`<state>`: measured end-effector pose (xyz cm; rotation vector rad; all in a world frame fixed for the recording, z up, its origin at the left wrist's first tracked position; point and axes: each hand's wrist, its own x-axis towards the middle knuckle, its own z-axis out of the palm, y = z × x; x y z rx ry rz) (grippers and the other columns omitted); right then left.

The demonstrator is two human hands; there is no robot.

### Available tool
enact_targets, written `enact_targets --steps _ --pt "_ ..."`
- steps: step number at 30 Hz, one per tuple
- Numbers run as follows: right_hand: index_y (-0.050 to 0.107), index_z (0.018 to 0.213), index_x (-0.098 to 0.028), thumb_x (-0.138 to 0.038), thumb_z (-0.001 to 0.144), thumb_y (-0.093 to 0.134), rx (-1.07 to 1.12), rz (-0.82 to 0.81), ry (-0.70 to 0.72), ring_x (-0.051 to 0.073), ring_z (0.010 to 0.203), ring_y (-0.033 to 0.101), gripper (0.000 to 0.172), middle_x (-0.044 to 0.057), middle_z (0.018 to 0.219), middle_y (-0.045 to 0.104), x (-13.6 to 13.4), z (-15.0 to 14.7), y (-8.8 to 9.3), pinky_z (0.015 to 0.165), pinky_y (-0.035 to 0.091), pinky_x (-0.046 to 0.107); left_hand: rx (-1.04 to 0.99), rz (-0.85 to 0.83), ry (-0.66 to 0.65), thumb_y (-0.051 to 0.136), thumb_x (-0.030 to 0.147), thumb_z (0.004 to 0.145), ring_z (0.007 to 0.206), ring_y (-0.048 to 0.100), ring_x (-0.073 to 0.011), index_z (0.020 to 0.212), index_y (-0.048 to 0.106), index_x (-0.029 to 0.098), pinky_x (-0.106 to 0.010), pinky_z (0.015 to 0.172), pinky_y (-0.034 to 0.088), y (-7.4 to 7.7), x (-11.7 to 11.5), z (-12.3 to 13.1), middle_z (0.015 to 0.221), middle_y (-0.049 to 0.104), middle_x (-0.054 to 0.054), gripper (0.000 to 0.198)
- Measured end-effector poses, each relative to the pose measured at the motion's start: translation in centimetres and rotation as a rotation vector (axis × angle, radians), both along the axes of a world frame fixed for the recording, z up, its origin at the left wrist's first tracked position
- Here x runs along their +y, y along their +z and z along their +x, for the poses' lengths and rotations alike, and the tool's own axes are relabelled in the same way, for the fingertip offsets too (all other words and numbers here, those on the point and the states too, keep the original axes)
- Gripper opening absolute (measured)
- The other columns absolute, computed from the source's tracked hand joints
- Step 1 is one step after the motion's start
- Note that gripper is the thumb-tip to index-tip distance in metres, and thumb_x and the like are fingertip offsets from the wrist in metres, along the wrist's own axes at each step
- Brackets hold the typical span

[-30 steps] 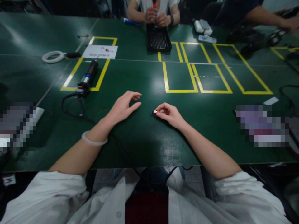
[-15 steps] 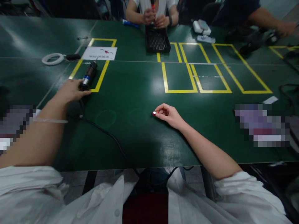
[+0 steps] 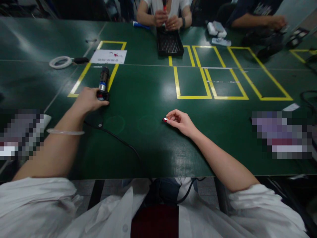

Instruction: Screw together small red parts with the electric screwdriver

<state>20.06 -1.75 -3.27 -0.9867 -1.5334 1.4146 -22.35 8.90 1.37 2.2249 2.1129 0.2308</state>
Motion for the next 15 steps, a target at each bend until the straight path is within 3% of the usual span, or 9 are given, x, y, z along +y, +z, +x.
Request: enact_targets --steps 3,7,12,15 --pt "0.063 0.096 -0.018 -0.041 0.076 0.078 0.005 -0.001 -0.004 0.01 0.063 0.051 0.034 -0.002 0.073 0.059 0.0 0.0 0.0 0.059 0.042 0.024 0.062 -0.025 0.005 0.078 0.039 0.074 0.082 0.05 -0.02 0.123 0.065 -0.002 -0.039 0.09 0.049 0.2 -1.8 3.5 0.092 0.061 -0.012 0.065" --pt "0.063 0.094 -0.018 -0.042 0.076 0.078 -0.005 0.0 -0.004 0.01 0.062 0.051 0.033 -0.002 0.071 0.059 0.0 0.0 0.0 0.059 0.041 0.025 0.014 0.0 -0.113 0.075 0.043 0.075 0.099 0.055 -0.0299 0.127 0.062 0.004 -0.044 0.092 0.049 -0.1 -4.0 8.3 0.102 0.06 -0.016 0.067" --pt "0.063 0.094 -0.019 -0.045 0.075 0.078 -0.022 0.02 -0.039 0.011 0.063 0.052 0.036 -0.002 0.074 0.06 0.0 0.0 -0.1 0.057 0.04 0.025 -0.122 0.061 -0.252 0.073 0.048 0.074 0.106 0.055 -0.033 0.133 0.057 0.015 -0.045 0.091 0.05 -1.3 -6.7 13.7 0.11 0.057 -0.015 0.07" --pt "0.062 0.094 -0.019 -0.046 0.076 0.078 -0.029 0.032 -0.06 0.011 0.061 0.051 0.037 -0.002 0.071 0.058 0.0 -0.1 -0.1 0.057 0.04 0.025 -0.126 0.035 -0.307 0.07 0.045 0.077 0.108 0.055 -0.0337 0.137 0.053 0.015 -0.046 0.092 0.051 -1.1 -8.5 17.0 0.117 0.056 -0.016 0.069"
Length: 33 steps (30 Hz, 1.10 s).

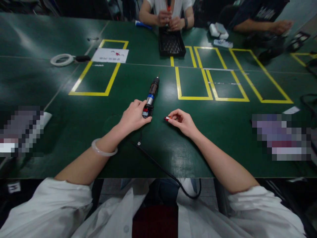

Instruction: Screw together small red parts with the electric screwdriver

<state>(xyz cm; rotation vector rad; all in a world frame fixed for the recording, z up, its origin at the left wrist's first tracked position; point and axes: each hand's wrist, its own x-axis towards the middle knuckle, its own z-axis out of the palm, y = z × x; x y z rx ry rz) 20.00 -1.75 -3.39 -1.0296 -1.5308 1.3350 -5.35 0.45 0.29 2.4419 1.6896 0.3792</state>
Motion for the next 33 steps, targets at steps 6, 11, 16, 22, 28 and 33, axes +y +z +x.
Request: enact_targets --steps 6,11,16,22,28,33 --pt "0.056 0.091 -0.021 -0.041 0.079 0.075 -0.048 0.097 -0.046 0.011 0.061 0.05 0.03 -0.003 0.073 0.056 -0.1 0.1 0.0 0.058 0.041 0.025 0.008 -0.073 -0.052 0.065 0.039 0.082 0.115 0.054 -0.0322 0.14 0.049 0.014 -0.043 0.093 0.051 1.1 -2.6 4.7 0.126 0.055 -0.016 0.065" --pt "0.053 0.087 -0.021 -0.032 0.082 0.07 -0.144 0.198 -0.029 0.011 0.058 0.047 0.02 -0.004 0.071 0.052 -0.2 0.2 -0.1 0.056 0.039 0.026 -0.019 -0.054 -0.067 0.062 0.038 0.084 0.117 0.052 -0.0301 0.143 0.046 0.016 -0.041 0.094 0.051 0.6 -3.2 5.5 0.13 0.053 -0.015 0.065" --pt "0.054 0.085 -0.02 -0.024 0.084 0.067 -0.223 0.322 -0.032 0.011 0.06 0.049 0.014 -0.003 0.075 0.053 0.0 -0.1 -0.3 0.058 0.04 0.026 -0.027 -0.036 -0.075 0.062 0.038 0.085 0.117 0.052 -0.0301 0.143 0.046 0.015 -0.041 0.094 0.051 0.3 -3.3 5.5 0.13 0.053 -0.015 0.065" --pt "0.059 0.089 -0.02 -0.019 0.085 0.067 -0.332 0.41 -0.026 0.013 0.066 0.052 0.009 -0.001 0.08 0.055 0.1 -0.1 -0.4 0.063 0.043 0.026 -0.017 -0.039 -0.073 0.06 0.038 0.086 0.117 0.052 -0.0303 0.144 0.046 0.013 -0.041 0.093 0.052 0.5 -3.5 5.7 0.131 0.052 -0.016 0.064" --pt "0.067 0.093 -0.019 -0.018 0.088 0.066 -0.341 0.466 -0.018 0.014 0.073 0.057 0.005 0.005 0.093 0.059 -0.1 0.3 -0.1 0.066 0.047 0.028 0.0 -0.019 -0.061 0.06 0.04 0.087 0.116 0.052 -0.0291 0.144 0.046 0.017 -0.038 0.089 0.053 0.3 -3.6 5.7 0.131 0.052 -0.014 0.063" --pt "0.07 0.091 -0.02 -0.02 0.088 0.066 -0.355 0.425 -0.034 0.013 0.066 0.056 0.005 0.003 0.084 0.064 -0.3 0.3 0.2 0.065 0.047 0.027 0.068 0.013 -0.051 0.059 0.042 0.089 0.114 0.053 -0.0292 0.144 0.046 0.015 -0.038 0.089 0.052 0.6 -3.8 6.1 0.13 0.053 -0.015 0.062"
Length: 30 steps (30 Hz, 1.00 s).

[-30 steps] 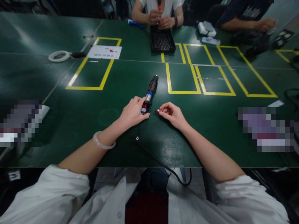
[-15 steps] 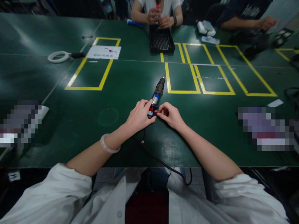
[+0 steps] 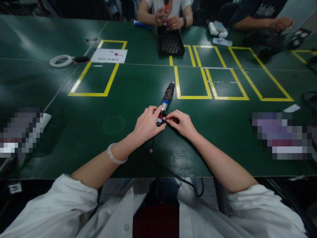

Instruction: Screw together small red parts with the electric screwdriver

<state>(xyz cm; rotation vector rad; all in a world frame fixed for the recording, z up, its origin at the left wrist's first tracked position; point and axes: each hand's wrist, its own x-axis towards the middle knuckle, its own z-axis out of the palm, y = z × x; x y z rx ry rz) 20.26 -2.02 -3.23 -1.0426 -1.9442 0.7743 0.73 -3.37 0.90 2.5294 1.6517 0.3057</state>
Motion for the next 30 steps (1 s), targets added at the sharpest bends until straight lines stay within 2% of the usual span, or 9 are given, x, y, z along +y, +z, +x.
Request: enact_targets --steps 9,19,25,30 --pt "0.062 0.09 -0.02 -0.027 0.086 0.064 0.125 -0.15 -0.08 0.012 0.061 0.057 0.009 0.0 0.076 0.067 -0.4 -0.2 0.5 0.058 0.045 0.026 0.025 0.035 0.039 0.056 0.051 0.093 0.111 0.053 -0.0296 0.146 0.045 0.015 -0.039 0.087 0.051 -0.2 0.1 0.5 0.125 0.053 -0.015 0.064" --pt "0.06 0.093 -0.019 -0.025 0.088 0.059 0.082 -0.099 0.024 0.013 0.069 0.057 0.007 0.001 0.083 0.063 -0.4 0.0 0.4 0.062 0.045 0.025 0.069 0.019 0.016 0.053 0.049 0.094 0.11 0.052 -0.0292 0.148 0.043 0.019 -0.038 0.085 0.051 0.1 0.7 -0.5 0.124 0.053 -0.014 0.063" --pt "0.061 0.096 -0.02 -0.027 0.091 0.059 0.064 -0.115 0.033 0.013 0.069 0.056 0.01 0.001 0.084 0.063 -0.3 0.4 0.2 0.064 0.046 0.026 0.118 -0.006 0.037 0.053 0.052 0.093 0.11 0.052 -0.0317 0.151 0.041 0.02 -0.041 0.085 0.052 0.7 1.4 -3.2 0.127 0.052 -0.016 0.067" --pt "0.062 0.097 -0.019 -0.027 0.091 0.059 0.059 -0.132 0.038 0.012 0.068 0.056 0.01 0.001 0.081 0.064 -0.4 0.4 0.3 0.064 0.045 0.025 0.151 -0.018 0.169 0.051 0.056 0.092 0.115 0.051 -0.0361 0.152 0.04 0.022 -0.045 0.086 0.052 0.8 3.2 -8.1 0.131 0.049 -0.019 0.07"
